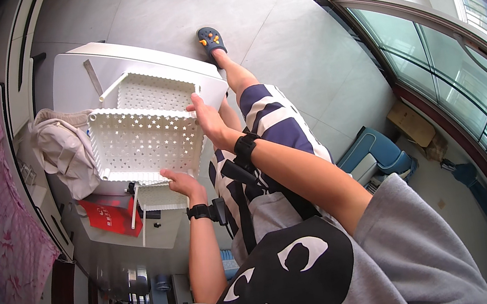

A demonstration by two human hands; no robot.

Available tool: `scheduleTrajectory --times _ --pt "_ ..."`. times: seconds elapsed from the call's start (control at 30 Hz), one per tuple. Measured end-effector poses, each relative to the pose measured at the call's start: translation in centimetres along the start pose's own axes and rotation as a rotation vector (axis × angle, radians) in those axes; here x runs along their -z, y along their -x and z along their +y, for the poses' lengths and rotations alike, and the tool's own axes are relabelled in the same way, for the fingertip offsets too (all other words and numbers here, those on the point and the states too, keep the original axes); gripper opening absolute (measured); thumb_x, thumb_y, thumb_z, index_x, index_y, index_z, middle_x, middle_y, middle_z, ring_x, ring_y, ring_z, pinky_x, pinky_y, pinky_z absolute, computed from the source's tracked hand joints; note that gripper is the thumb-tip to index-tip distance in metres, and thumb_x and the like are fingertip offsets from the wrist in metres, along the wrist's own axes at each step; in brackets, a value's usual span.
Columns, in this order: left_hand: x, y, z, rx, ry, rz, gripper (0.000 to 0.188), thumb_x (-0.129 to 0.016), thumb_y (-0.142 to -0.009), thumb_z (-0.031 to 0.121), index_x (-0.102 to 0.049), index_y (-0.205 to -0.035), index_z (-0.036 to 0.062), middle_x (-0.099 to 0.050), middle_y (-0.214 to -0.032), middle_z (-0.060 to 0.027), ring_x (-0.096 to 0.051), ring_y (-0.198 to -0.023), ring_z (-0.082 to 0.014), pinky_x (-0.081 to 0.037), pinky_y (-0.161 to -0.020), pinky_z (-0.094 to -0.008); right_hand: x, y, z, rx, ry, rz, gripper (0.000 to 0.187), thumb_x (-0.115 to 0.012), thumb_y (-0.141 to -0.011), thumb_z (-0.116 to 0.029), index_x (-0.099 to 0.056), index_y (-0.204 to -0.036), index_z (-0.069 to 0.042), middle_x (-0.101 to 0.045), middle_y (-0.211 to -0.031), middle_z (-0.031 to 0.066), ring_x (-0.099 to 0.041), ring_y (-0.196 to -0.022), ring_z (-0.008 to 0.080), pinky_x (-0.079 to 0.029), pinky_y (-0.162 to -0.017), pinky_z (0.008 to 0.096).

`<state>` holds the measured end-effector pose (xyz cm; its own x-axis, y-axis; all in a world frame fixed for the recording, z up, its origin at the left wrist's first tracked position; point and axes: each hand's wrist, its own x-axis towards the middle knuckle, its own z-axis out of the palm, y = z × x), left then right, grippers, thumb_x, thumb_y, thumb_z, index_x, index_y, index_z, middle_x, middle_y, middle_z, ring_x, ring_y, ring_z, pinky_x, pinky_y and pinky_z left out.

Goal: Assembling the components of a white plastic storage basket.

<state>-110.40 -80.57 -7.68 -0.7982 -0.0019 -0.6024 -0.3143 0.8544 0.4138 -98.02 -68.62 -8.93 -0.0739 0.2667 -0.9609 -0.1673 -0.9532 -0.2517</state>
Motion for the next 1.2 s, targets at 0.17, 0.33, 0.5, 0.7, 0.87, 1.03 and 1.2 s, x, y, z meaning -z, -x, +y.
scheduleTrajectory --times 0.17,0.33,0.5,0.7,0.87,1.03,1.2 --pt "0.2 -0.1 0.4 0.013 -0.025 -0.017 0.078 -0.037 -0.095 0.054 -0.051 -0.096 -0.0222 -0.058 -0.096 -0.0264 -0.054 -0.085 -0.0308 -0.044 -0.082 -0.0387 -2.2 2.2 -2.0 0.061 0.209 0.243 0.071 -0.031 -0.090 -0.060 -0.063 -0.104 0.002 -0.061 -0.103 0.0234 -0.055 -0.097 0.0318 -0.040 -0.087 0.0367" --pt "0.5 -0.4 -0.2 -0.054 0.034 -0.035 0.073 -0.038 -0.096 0.051 -0.052 -0.098 -0.0201 -0.059 -0.097 -0.0244 -0.054 -0.085 -0.0297 -0.043 -0.082 -0.0373 -2.5 1.8 -1.8 0.081 0.241 0.408 0.066 -0.033 -0.088 -0.051 -0.064 -0.091 0.007 -0.063 -0.090 0.0272 -0.059 -0.091 0.0364 -0.042 -0.085 0.0409" --pt "1.2 -1.1 -1.1 -0.161 0.189 -0.149 0.062 -0.035 -0.098 0.044 -0.052 -0.112 -0.0146 -0.058 -0.110 -0.0234 -0.055 -0.097 -0.0298 -0.040 -0.090 -0.0364 -4.0 2.4 -1.1 0.164 0.210 0.552 0.058 -0.033 -0.087 -0.041 -0.062 -0.083 0.010 -0.062 -0.077 0.0271 -0.061 -0.076 0.0392 -0.044 -0.076 0.0443" --pt "3.9 0.2 -2.7 -0.327 0.097 -0.404 0.052 -0.040 -0.097 0.036 -0.047 -0.122 -0.0085 -0.052 -0.124 -0.0203 -0.049 -0.113 -0.0276 -0.034 -0.097 -0.0365 -4.2 1.8 -0.6 0.100 0.239 0.606 0.058 -0.033 -0.086 -0.040 -0.063 -0.090 0.010 -0.062 -0.091 0.0309 -0.060 -0.091 0.0426 -0.042 -0.084 0.0448" --pt "5.6 0.5 -3.7 -0.245 0.172 -0.631 0.033 -0.046 -0.094 0.025 -0.049 -0.109 -0.0044 -0.054 -0.108 -0.0130 -0.050 -0.101 -0.0202 -0.037 -0.092 -0.0321 -3.0 0.2 0.6 0.159 0.215 0.620 0.055 -0.037 -0.084 -0.041 -0.067 -0.090 0.004 -0.064 -0.094 0.0270 -0.061 -0.092 0.0395 -0.043 -0.084 0.0435" --pt "6.7 -0.6 -4.1 -0.203 0.278 -0.780 0.021 -0.050 -0.089 0.019 -0.049 -0.100 0.0010 -0.051 -0.089 -0.0036 -0.046 -0.084 -0.0131 -0.039 -0.083 -0.0270 -2.9 -0.4 0.9 0.162 0.177 0.619 0.053 -0.033 -0.087 -0.040 -0.066 -0.098 0.000 -0.065 -0.098 0.0233 -0.061 -0.094 0.0345 -0.043 -0.084 0.0392" --pt "6.4 -1.3 -4.3 -0.206 0.297 -0.778 0.024 -0.051 -0.089 0.016 -0.053 -0.105 -0.0018 -0.057 -0.097 -0.0062 -0.054 -0.090 -0.0117 -0.048 -0.086 -0.0316 -2.7 0.1 0.9 0.139 0.190 0.532 0.050 -0.035 -0.087 -0.040 -0.060 -0.101 0.000 -0.059 -0.093 0.0155 -0.054 -0.085 0.0258 -0.040 -0.076 0.0352"
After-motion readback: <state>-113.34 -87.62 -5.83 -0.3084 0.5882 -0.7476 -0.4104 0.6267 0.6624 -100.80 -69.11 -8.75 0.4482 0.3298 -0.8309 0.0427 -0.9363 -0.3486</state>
